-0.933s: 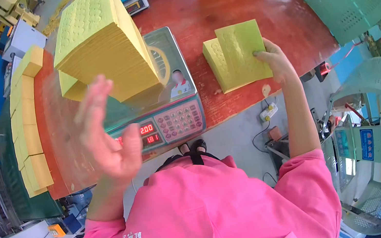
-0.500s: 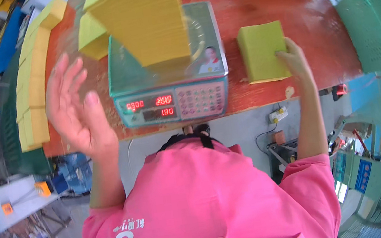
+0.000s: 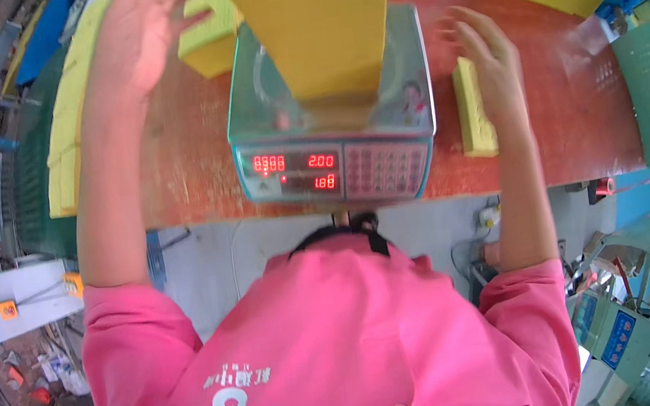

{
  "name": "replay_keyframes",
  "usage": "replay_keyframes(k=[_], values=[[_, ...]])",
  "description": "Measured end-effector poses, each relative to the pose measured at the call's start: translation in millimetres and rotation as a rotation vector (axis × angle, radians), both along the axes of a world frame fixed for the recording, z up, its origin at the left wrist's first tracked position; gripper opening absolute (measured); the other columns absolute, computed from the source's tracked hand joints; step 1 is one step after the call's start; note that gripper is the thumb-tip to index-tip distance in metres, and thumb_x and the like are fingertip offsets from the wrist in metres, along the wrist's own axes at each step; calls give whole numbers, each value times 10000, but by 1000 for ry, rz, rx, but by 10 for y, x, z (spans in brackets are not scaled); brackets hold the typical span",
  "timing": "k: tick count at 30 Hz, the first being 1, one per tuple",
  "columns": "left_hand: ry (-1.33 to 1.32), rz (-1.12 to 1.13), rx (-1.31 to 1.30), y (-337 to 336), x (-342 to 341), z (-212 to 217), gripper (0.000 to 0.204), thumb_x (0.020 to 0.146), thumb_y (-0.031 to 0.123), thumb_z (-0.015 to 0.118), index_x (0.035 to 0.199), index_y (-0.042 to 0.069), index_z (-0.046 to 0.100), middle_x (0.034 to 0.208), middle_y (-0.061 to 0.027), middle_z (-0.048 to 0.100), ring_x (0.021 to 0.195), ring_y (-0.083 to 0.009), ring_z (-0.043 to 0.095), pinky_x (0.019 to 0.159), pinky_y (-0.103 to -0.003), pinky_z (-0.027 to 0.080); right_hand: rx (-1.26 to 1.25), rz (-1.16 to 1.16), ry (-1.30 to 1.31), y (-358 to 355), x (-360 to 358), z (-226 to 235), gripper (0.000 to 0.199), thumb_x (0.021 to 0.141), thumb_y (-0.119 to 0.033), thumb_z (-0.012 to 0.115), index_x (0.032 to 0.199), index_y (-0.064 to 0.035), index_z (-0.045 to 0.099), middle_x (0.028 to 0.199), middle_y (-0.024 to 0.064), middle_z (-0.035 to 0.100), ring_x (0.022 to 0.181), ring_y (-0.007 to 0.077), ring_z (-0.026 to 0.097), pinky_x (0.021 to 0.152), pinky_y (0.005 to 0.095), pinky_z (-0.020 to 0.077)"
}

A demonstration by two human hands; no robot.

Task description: Weighing and sorting stacks of yellow paper using a digital scale.

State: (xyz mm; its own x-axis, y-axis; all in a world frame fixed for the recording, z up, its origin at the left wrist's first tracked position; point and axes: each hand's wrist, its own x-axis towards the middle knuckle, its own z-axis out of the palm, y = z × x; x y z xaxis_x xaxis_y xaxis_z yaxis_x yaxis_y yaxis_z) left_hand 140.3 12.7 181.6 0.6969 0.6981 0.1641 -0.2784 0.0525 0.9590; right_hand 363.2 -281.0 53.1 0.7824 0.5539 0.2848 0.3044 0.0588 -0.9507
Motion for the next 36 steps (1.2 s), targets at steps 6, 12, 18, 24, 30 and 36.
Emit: replay_keyframes(k=[6, 12, 18, 24, 30, 36], values=[[462, -434, 1, 96, 736, 69, 628, 911, 547, 555, 1324, 76, 527, 1240, -106, 614, 1104, -214, 588, 856, -426, 512, 211, 138, 308, 1315, 326, -438, 442, 1018, -380, 474, 1245, -24, 607, 1196, 82, 634, 1099, 175, 576, 916, 332, 444], [609, -481, -122, -226, 735, 125, 579, 909, 452, 622, 1325, 59, 532, 1222, -82, 650, 1075, -176, 639, 888, -346, 523, 205, 18, 112, 1154, 90, -523, 455, 1034, -370, 428, 1208, 18, 590, 1194, 177, 634, 1145, 278, 573, 995, 360, 418], [726, -597, -232, -391, 159, 115, 595, 920, 342, 632, 1396, 35, 451, 1292, -129, 611, 1161, -208, 618, 994, -369, 503, 134, 23, 183, 319, -791, -320, 436, 1009, -283, 490, 1327, 14, 509, 1190, 186, 634, 1138, 243, 594, 988, 326, 427], [696, -704, -269, -372, 268, 50, 611, 935, 353, 593, 1414, 10, 432, 1312, -143, 599, 1149, -228, 625, 982, -375, 509, 113, -223, 275, -505, -1425, -483, 334, 990, -174, 528, 1253, 31, 556, 1108, 121, 639, 1034, 173, 613, 906, 303, 482], [619, -712, -303, -440, 412, -92, 639, 927, 328, 615, 1438, 26, 379, 1325, -150, 577, 1164, -242, 615, 991, -394, 513, 121, 136, 960, -552, -1727, -672, 367, 1018, -317, 498, 1181, -3, 589, 1004, 52, 630, 906, 110, 586, 817, 276, 480], [592, -764, -315, -835, 507, -108, 632, 941, 384, 582, 1434, 36, 394, 1322, -138, 581, 1153, -236, 620, 967, -384, 525, 211, 147, 863, -784, -1497, -464, 371, 1006, -346, 524, 1179, -23, 583, 1030, 27, 601, 945, 87, 540, 828, 228, 427]])
